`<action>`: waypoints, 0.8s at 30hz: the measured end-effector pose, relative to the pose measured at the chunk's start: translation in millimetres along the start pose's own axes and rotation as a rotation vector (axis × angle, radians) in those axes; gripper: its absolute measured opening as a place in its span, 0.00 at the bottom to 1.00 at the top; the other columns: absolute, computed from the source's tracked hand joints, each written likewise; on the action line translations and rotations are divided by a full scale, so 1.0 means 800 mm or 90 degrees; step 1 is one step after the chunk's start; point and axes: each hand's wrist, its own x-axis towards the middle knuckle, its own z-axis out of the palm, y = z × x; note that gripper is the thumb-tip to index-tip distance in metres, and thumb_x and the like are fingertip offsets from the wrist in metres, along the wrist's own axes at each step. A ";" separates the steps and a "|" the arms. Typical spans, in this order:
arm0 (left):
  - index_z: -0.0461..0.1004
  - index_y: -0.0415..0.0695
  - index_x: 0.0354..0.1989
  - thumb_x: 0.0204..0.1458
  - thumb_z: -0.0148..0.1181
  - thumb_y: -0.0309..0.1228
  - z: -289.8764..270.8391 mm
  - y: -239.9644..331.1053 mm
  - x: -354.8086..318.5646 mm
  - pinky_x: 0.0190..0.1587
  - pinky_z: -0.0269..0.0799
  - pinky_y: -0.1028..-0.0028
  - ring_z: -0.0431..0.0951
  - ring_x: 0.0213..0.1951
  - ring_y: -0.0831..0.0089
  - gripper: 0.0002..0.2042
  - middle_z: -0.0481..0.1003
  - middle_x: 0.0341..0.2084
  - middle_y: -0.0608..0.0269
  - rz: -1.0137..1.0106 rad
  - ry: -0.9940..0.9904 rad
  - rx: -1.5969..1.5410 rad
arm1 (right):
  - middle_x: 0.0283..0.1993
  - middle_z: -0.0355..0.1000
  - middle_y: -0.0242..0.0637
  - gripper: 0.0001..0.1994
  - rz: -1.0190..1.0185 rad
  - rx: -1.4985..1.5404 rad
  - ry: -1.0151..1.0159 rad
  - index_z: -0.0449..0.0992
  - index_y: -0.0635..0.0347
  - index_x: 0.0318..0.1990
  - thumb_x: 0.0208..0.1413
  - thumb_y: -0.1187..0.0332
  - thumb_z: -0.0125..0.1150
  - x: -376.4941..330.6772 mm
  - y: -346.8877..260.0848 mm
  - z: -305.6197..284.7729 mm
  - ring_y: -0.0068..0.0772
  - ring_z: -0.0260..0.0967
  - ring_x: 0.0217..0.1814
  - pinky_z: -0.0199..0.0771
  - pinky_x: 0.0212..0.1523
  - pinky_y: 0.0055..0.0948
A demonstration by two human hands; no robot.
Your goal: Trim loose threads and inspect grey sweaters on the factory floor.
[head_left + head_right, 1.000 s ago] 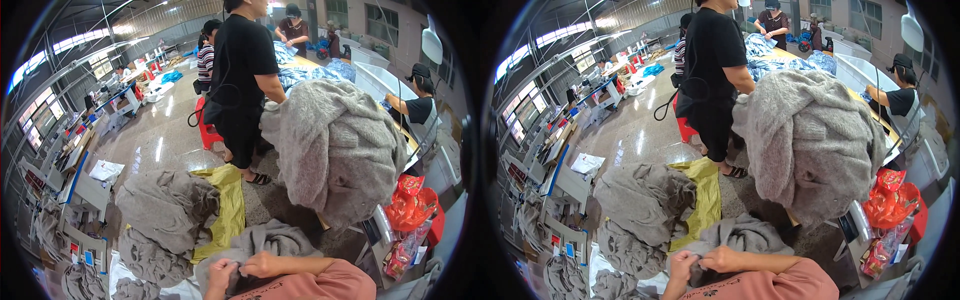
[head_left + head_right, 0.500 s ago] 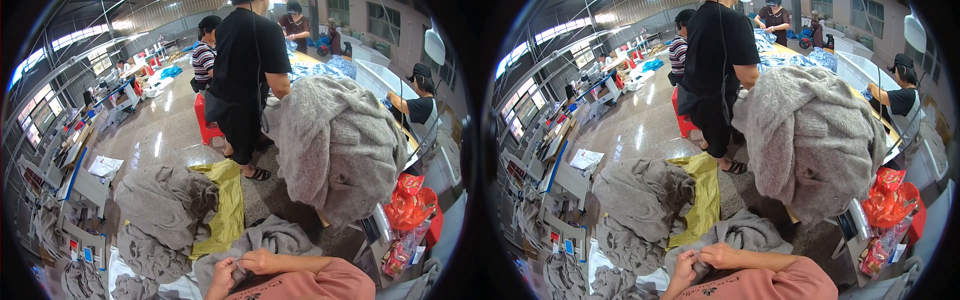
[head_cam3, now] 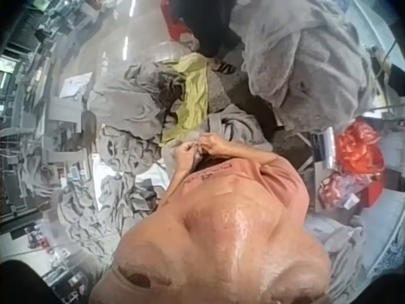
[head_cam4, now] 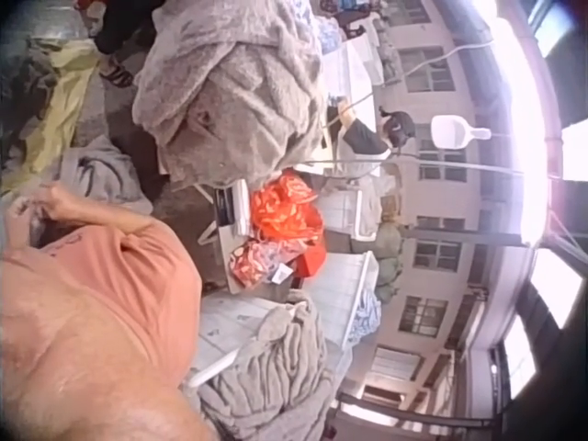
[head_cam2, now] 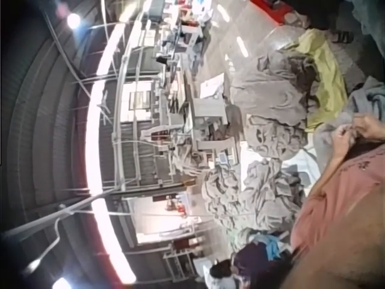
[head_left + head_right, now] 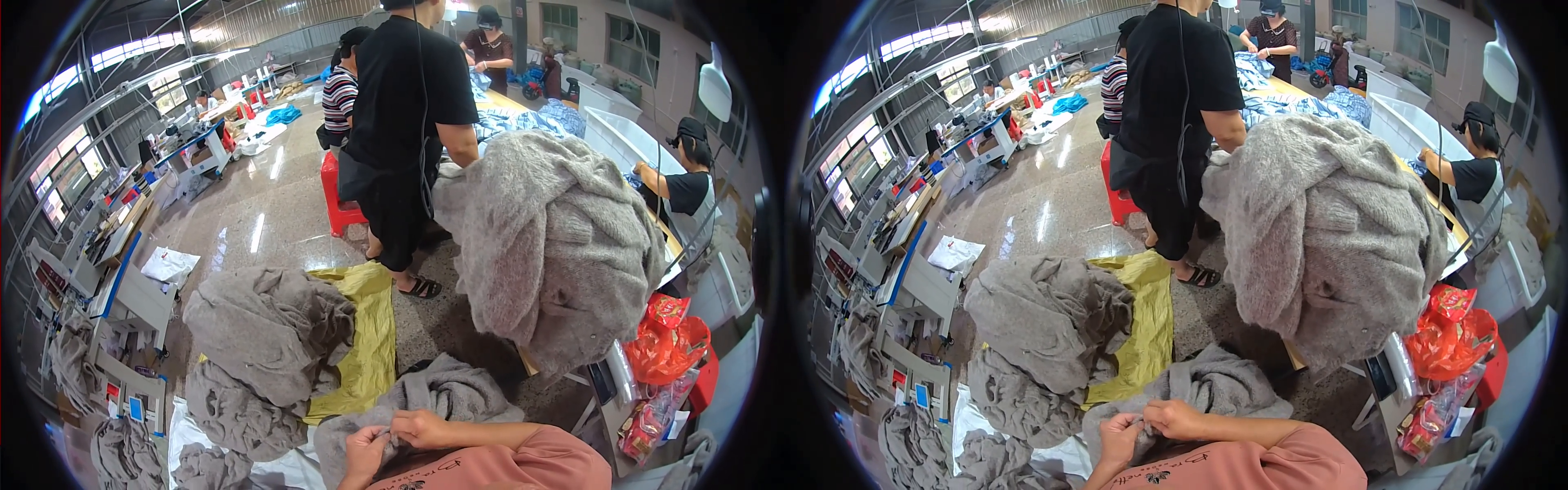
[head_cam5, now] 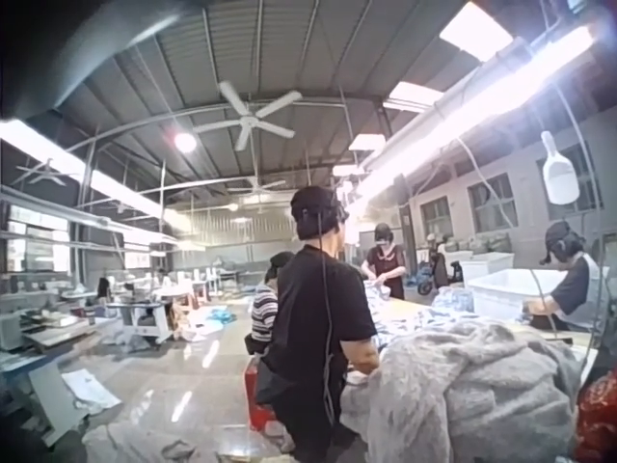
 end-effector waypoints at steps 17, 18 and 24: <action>0.73 0.36 0.25 0.39 0.55 0.21 -0.012 -0.009 0.006 0.25 0.64 0.81 0.69 0.21 0.82 0.04 0.73 0.18 0.60 0.159 0.027 0.300 | 0.28 0.68 0.48 0.09 0.113 0.118 -0.148 0.68 0.61 0.35 0.45 0.73 0.49 0.007 0.033 0.003 0.47 0.67 0.29 0.65 0.28 0.34; 0.73 0.36 0.25 0.39 0.55 0.21 -0.011 -0.009 0.003 0.25 0.64 0.81 0.69 0.21 0.82 0.04 0.73 0.18 0.60 0.157 0.029 0.300 | 0.25 0.67 0.48 0.07 0.126 0.131 -0.122 0.68 0.61 0.33 0.44 0.73 0.49 0.003 0.033 0.007 0.49 0.66 0.27 0.65 0.27 0.36; 0.71 0.39 0.21 0.38 0.53 0.20 0.000 -0.011 -0.006 0.23 0.67 0.73 0.72 0.20 0.66 0.02 0.71 0.17 0.55 0.336 0.068 0.475 | 0.25 0.68 0.47 0.07 0.210 0.044 -0.046 0.70 0.59 0.30 0.43 0.70 0.50 -0.010 0.009 0.017 0.48 0.66 0.26 0.66 0.25 0.35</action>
